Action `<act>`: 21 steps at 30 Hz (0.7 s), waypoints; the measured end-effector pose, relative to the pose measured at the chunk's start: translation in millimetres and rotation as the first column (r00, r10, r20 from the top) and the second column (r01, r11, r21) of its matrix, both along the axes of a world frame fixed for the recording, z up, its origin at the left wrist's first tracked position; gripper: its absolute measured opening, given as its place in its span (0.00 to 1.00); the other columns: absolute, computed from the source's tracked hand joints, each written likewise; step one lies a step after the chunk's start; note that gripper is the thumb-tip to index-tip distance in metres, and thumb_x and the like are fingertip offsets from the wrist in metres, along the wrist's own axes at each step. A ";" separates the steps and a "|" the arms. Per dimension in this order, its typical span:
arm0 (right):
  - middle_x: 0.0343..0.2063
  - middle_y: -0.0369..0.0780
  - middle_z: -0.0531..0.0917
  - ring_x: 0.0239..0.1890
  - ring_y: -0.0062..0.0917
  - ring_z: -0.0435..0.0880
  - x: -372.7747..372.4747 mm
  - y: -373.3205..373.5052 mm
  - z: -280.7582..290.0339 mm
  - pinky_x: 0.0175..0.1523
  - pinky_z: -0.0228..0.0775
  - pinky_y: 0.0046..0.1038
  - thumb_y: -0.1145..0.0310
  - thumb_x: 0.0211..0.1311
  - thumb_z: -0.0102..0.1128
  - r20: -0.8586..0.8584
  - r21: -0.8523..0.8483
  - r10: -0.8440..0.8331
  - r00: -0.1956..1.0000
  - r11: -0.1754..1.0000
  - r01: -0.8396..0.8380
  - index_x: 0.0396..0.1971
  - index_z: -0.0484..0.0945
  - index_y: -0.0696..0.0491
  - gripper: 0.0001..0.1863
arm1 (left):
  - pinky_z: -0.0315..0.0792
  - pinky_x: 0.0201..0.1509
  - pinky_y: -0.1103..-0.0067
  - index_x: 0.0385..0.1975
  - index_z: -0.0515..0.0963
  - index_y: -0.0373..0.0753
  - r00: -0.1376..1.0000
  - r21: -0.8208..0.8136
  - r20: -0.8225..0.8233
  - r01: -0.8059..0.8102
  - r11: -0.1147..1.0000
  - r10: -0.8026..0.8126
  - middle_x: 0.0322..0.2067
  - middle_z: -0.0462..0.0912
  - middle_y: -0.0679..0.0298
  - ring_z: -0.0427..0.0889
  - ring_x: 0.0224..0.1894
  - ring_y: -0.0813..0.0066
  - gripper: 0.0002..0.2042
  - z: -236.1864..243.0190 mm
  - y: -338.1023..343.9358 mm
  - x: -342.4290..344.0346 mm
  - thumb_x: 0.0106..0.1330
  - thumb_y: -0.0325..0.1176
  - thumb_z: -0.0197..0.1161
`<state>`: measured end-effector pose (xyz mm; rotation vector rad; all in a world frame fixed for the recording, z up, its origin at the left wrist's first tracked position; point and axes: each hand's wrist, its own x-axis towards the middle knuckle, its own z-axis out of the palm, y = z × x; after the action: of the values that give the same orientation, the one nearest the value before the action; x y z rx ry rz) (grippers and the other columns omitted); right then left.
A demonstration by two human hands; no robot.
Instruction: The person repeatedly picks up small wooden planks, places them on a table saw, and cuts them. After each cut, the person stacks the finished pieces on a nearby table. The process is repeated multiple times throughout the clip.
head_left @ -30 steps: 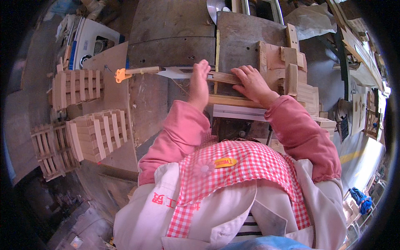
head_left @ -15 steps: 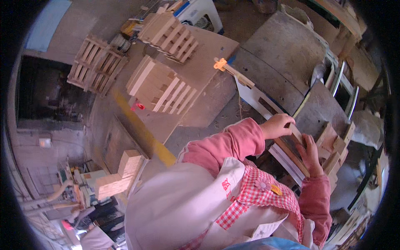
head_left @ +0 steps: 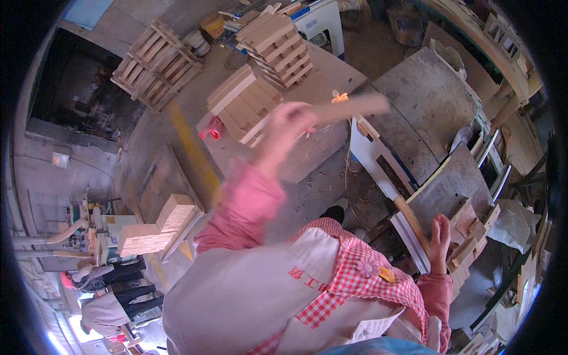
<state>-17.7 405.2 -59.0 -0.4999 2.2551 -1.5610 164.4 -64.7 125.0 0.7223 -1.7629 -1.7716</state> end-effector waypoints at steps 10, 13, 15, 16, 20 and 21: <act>0.35 0.41 0.80 0.38 0.28 0.79 32.6 -14.5 12.4 0.47 0.71 0.27 0.73 0.59 0.59 -0.277 0.282 0.190 0.942 0.953 -0.109 0.42 0.77 0.58 0.12 | 0.66 0.21 0.84 0.32 0.78 0.41 0.854 0.166 0.158 -0.518 0.839 0.496 0.22 0.77 0.70 0.75 0.18 0.82 0.07 -2.9 -140.4 117.1 0.59 0.34 0.69; 0.34 0.42 0.79 0.37 0.29 0.79 35.3 -19.3 20.3 0.46 0.71 0.28 0.72 0.57 0.61 -0.260 0.279 0.167 0.951 0.956 -0.092 0.41 0.77 0.58 0.12 | 0.66 0.21 0.83 0.30 0.77 0.42 0.843 0.177 0.146 -0.536 0.825 0.517 0.19 0.73 0.72 0.75 0.18 0.82 0.07 -11.9 -151.1 123.0 0.59 0.34 0.69; 0.34 0.41 0.79 0.37 0.29 0.79 36.2 -20.8 22.4 0.45 0.72 0.28 0.72 0.57 0.61 -0.243 0.275 0.154 0.958 0.958 -0.084 0.41 0.77 0.58 0.12 | 0.66 0.21 0.82 0.30 0.78 0.42 0.825 0.186 0.177 -0.563 0.805 0.536 0.19 0.73 0.72 0.74 0.18 0.82 0.07 -16.8 -154.3 122.3 0.59 0.34 0.69; 0.34 0.42 0.79 0.37 0.30 0.79 36.6 -21.1 23.0 0.44 0.72 0.29 0.72 0.58 0.61 -0.248 0.278 0.157 0.956 0.957 -0.085 0.41 0.77 0.57 0.11 | 0.66 0.21 0.82 0.30 0.78 0.42 0.816 0.192 0.190 -0.576 0.795 0.546 0.19 0.73 0.72 0.74 0.18 0.82 0.07 -19.0 -155.8 121.4 0.59 0.35 0.70; 0.34 0.43 0.79 0.36 0.33 0.80 36.7 -21.1 23.9 0.43 0.73 0.30 0.71 0.59 0.62 -0.217 0.283 0.155 0.964 0.955 -0.090 0.41 0.76 0.57 0.11 | 0.64 0.21 0.81 0.29 0.77 0.43 0.799 0.231 0.177 -0.601 0.765 0.574 0.19 0.73 0.72 0.71 0.17 0.83 0.08 -25.6 -161.8 120.2 0.59 0.36 0.70; 0.34 0.43 0.79 0.36 0.33 0.80 36.7 -21.1 24.2 0.43 0.73 0.30 0.71 0.59 0.62 -0.201 0.281 0.155 0.967 0.955 -0.095 0.41 0.76 0.57 0.12 | 0.64 0.21 0.81 0.29 0.77 0.43 0.799 0.235 0.175 -0.602 0.763 0.576 0.19 0.73 0.72 0.71 0.17 0.83 0.08 -26.9 -163.3 121.0 0.59 0.36 0.71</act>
<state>18.9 384.1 -34.8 -0.7542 2.4958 -1.1613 285.4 -228.0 98.1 1.3324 -1.1399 -1.5551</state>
